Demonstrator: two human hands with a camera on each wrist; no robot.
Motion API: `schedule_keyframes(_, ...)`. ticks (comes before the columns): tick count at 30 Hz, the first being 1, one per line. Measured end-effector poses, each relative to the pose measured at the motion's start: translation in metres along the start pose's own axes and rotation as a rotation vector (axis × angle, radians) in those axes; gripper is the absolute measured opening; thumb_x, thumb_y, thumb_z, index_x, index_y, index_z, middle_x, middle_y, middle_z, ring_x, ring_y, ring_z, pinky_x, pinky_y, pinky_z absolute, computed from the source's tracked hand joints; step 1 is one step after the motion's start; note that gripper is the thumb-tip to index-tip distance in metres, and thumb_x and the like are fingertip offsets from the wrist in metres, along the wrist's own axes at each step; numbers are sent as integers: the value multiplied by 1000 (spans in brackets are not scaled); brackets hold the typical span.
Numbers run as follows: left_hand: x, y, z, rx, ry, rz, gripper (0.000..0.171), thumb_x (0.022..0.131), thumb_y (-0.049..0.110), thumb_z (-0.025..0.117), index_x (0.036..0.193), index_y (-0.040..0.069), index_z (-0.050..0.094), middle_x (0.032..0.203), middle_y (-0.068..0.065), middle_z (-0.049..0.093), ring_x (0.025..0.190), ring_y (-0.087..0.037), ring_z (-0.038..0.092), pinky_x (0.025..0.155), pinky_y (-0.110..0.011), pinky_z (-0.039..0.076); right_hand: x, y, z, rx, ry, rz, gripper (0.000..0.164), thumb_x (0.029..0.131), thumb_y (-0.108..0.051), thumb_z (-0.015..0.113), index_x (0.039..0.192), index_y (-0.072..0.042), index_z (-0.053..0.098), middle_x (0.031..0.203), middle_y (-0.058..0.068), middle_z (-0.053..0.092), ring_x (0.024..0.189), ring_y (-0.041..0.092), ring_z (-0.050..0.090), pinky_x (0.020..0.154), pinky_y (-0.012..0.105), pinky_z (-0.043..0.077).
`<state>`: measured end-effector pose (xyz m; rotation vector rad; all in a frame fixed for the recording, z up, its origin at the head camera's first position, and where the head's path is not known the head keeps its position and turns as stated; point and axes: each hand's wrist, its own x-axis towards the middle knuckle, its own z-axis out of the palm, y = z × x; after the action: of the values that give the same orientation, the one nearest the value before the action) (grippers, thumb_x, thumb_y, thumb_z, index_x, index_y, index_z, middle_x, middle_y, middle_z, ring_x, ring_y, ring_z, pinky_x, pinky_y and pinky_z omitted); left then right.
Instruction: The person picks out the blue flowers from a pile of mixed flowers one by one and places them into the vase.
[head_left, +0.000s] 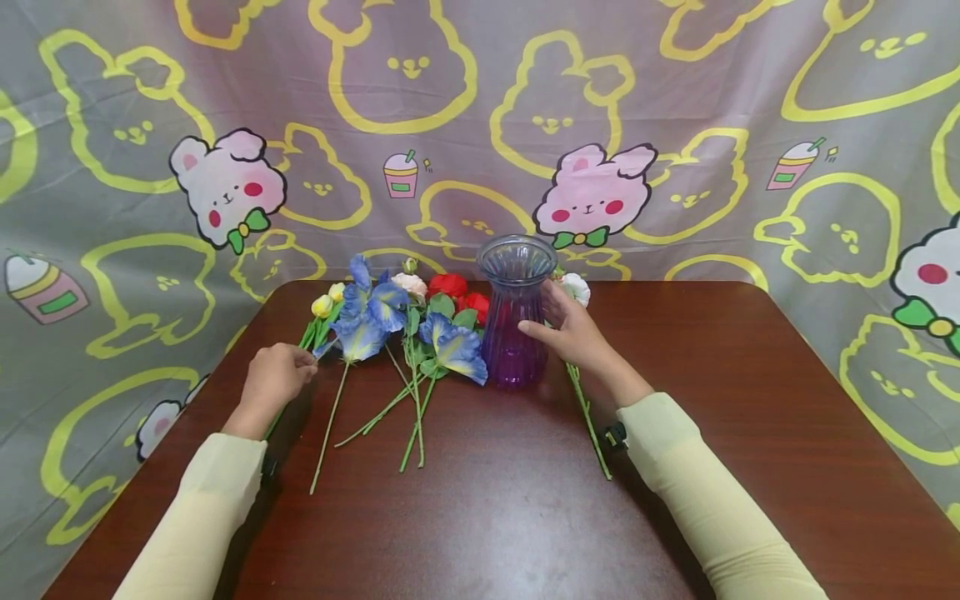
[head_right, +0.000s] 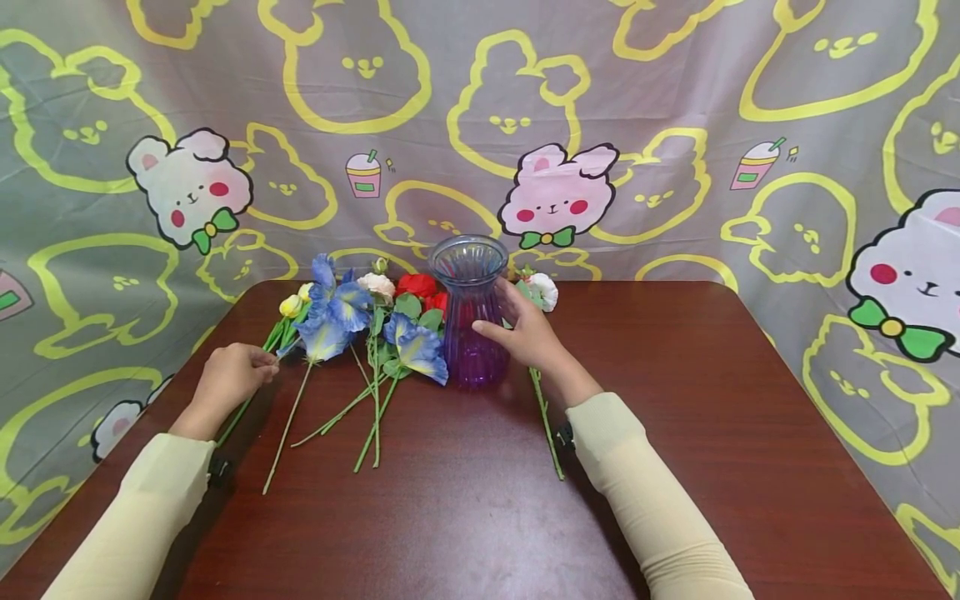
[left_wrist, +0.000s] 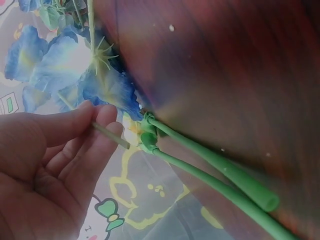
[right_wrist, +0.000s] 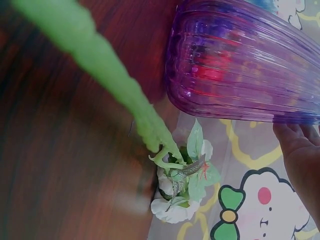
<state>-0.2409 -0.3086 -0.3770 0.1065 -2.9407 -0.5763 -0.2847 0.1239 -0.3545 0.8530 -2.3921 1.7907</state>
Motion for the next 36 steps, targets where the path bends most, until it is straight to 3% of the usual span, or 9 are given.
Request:
schedule_keyframes(4,-1,0,0,-20,44,22,14,90,5,67,93,-7,73,79,-16,71,69,-28,65,58,-41,51,4,18,-1,7,8,-6,78,92,-7,68,154,-4,21,155,17,28,142,28,28,112,44,26)
schedule_keyframes(8,-2,0,0,-35,85,40,14,90,5,66,93,-7,73,78,-16,71,71,-31,66,60,-45,51,4,21,-1,4,12,-24,77,91,-10,69,153,-4,23,154,16,31,141,27,30,112,44,27)
schedule_keyframes(13,-3,4,-2,-49,113,51,15,91,5,66,95,-8,73,80,-18,71,74,-34,66,61,-48,52,3,16,0,16,9,-10,76,92,-9,68,153,-4,24,154,16,31,141,27,30,112,43,27)
schedule_keyframes(20,-3,6,-2,-54,168,66,16,89,5,68,97,-9,72,86,-23,71,80,-39,66,67,-53,52,-4,-11,0,14,-3,0,75,92,-4,67,151,3,23,153,22,31,141,33,29,111,46,27)
schedule_keyframes(29,-1,9,-2,-81,226,101,11,88,5,69,91,-5,74,79,-17,71,75,-36,66,65,-49,49,-4,-12,0,1,-5,4,75,92,-6,67,152,1,23,153,21,30,141,32,29,111,46,27)
schedule_keyframes(36,2,18,-3,-106,229,121,13,90,5,69,95,-5,74,87,-20,72,81,-37,66,70,-51,50,-4,-13,0,-14,-10,16,75,92,-5,67,151,3,22,153,22,30,141,33,29,111,47,28)
